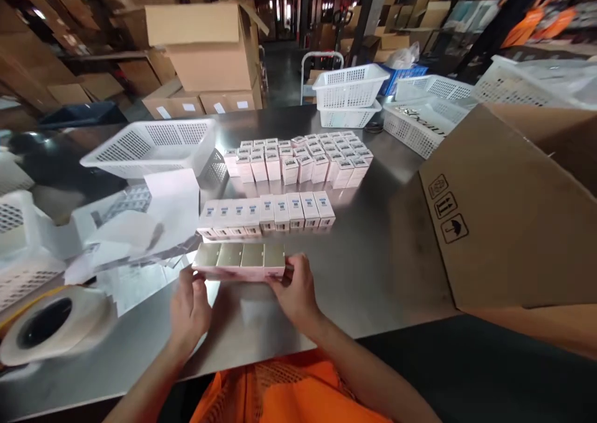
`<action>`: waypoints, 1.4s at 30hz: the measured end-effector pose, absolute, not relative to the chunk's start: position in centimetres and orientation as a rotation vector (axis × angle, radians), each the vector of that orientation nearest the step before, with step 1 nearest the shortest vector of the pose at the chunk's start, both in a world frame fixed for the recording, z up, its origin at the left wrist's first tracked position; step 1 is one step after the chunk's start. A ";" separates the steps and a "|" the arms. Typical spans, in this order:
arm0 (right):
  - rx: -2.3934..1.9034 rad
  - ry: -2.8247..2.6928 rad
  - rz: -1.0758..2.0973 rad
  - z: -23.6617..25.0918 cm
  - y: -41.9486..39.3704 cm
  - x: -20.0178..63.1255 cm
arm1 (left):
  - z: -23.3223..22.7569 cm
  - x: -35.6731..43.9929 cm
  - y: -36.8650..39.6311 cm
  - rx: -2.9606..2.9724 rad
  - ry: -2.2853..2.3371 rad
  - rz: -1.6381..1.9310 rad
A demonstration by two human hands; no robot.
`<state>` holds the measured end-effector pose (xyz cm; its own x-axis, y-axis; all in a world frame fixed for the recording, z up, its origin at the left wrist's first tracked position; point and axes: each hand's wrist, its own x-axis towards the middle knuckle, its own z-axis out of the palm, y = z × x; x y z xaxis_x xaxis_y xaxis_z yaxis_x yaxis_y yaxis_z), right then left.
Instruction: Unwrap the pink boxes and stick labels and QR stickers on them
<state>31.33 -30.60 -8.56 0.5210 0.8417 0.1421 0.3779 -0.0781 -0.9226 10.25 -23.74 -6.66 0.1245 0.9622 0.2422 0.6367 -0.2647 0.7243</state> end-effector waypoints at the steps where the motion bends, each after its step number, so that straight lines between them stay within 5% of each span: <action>1: -1.677 -1.025 0.540 -9.0 -31.1 31.6 | -7.4 10.4 -23.9 1.945 1.505 0.992; 25: -1.426 -0.999 1.049 -7.8 -31.0 40.4 | -7.8 10.1 -22.7 1.688 1.476 0.938; 32: -1.523 -1.131 0.927 -7.4 -31.2 37.6 | -8.4 11.0 -23.5 1.690 1.439 0.926; 42: -1.592 -2.307 0.230 0.2 -28.6 36.4 | -8.6 12.7 -24.6 1.657 1.215 0.945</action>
